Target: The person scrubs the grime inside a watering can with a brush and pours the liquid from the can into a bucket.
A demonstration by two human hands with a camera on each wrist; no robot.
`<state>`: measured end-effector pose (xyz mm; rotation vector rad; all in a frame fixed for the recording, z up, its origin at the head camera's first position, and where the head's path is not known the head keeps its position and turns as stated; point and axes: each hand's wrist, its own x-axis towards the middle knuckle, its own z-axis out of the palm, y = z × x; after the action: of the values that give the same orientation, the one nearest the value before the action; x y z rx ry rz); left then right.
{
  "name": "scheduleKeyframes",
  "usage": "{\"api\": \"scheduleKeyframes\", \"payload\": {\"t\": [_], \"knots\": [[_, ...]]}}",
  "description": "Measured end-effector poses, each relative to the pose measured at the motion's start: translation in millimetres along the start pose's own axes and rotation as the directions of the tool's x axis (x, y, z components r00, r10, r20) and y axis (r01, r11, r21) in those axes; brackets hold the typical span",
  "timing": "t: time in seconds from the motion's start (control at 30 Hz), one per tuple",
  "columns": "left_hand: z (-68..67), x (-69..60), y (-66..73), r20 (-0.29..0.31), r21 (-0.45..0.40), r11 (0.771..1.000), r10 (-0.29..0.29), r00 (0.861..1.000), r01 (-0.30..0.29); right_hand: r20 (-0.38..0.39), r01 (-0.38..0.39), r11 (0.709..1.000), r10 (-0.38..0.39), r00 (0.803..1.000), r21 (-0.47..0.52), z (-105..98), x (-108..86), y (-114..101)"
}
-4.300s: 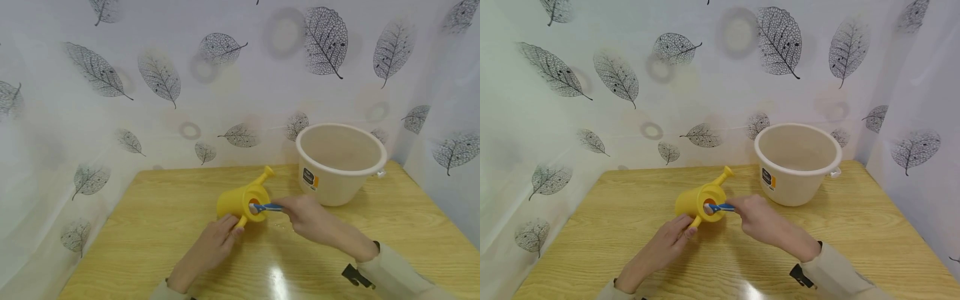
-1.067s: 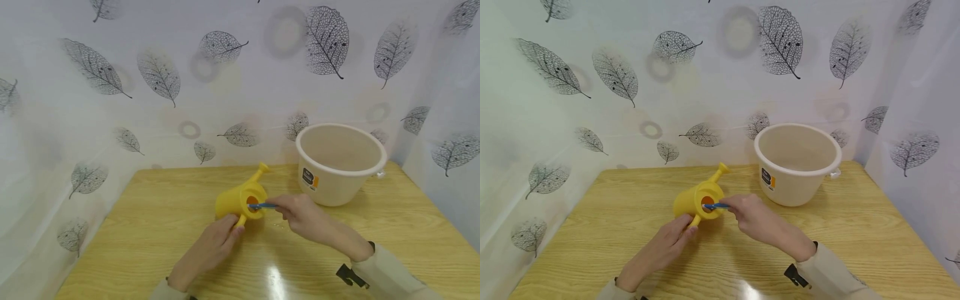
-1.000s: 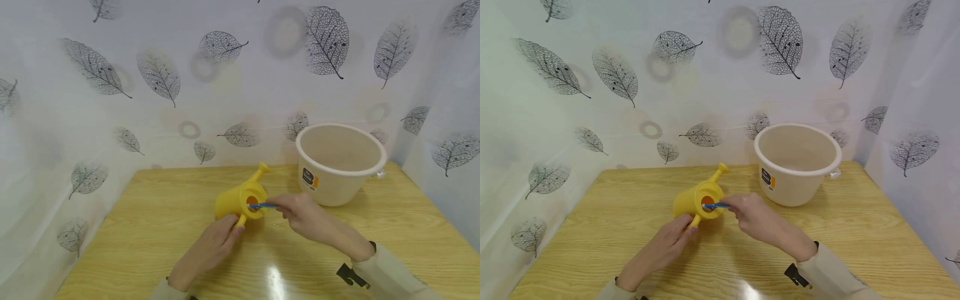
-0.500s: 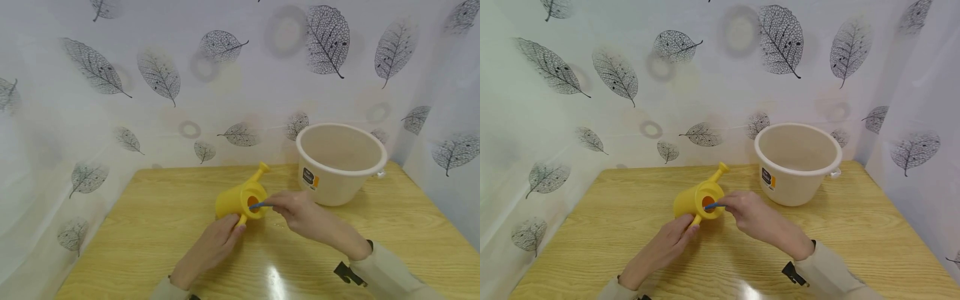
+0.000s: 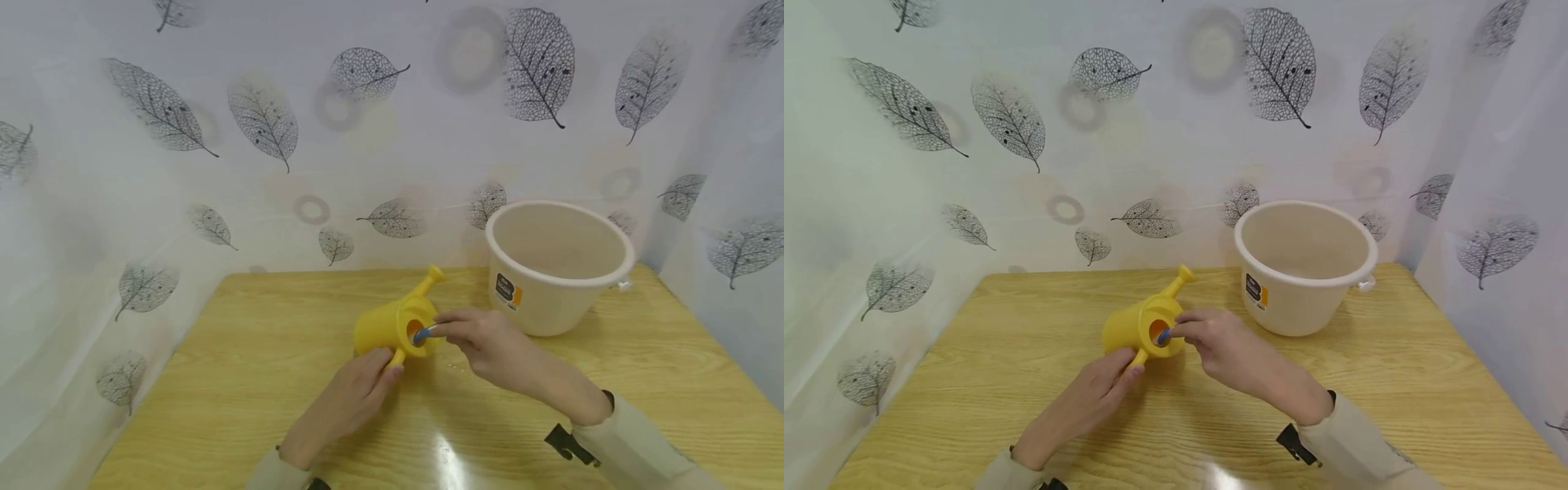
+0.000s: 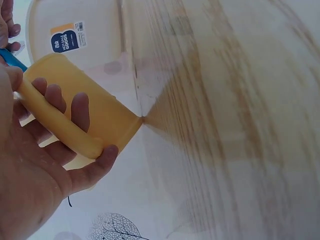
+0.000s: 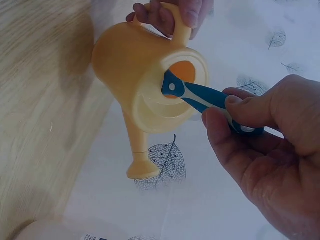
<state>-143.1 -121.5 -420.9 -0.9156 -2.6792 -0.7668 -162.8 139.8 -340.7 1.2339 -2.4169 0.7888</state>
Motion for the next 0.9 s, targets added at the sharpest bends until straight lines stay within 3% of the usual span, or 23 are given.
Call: {"api": "scheduleKeyframes", "payload": {"t": [0.17,0.37,0.6,0.7,0.9], "knots": [[-1.3,0.2,-0.5,0.001,0.003,1.0,-0.003,1.0,0.003,-0.03,0.031,0.999,-0.031,0.999,-0.01,1,2.2,-1],[-0.9,1.1,-1.7,-0.005,0.005,1.0,0.011,1.0,-0.011,0.013,0.035,0.999,-0.035,0.999,-0.001,8,5.1,-1],[-0.2,0.5,-2.3,-0.027,-0.007,1.0,0.029,0.999,-0.029,0.003,-0.07,0.997,0.07,0.998,-0.018,13,8.5,-2],[-0.6,0.9,-1.8,-0.029,-0.006,0.999,0.037,0.999,-0.038,-0.016,-0.133,0.989,0.133,0.991,-0.06,13,10.1,-2],[0.0,1.5,-1.7,-0.032,-0.013,0.998,0.053,0.998,-0.053,0.018,-0.226,0.971,0.228,0.974,-0.084,15,9.3,-3]]}}
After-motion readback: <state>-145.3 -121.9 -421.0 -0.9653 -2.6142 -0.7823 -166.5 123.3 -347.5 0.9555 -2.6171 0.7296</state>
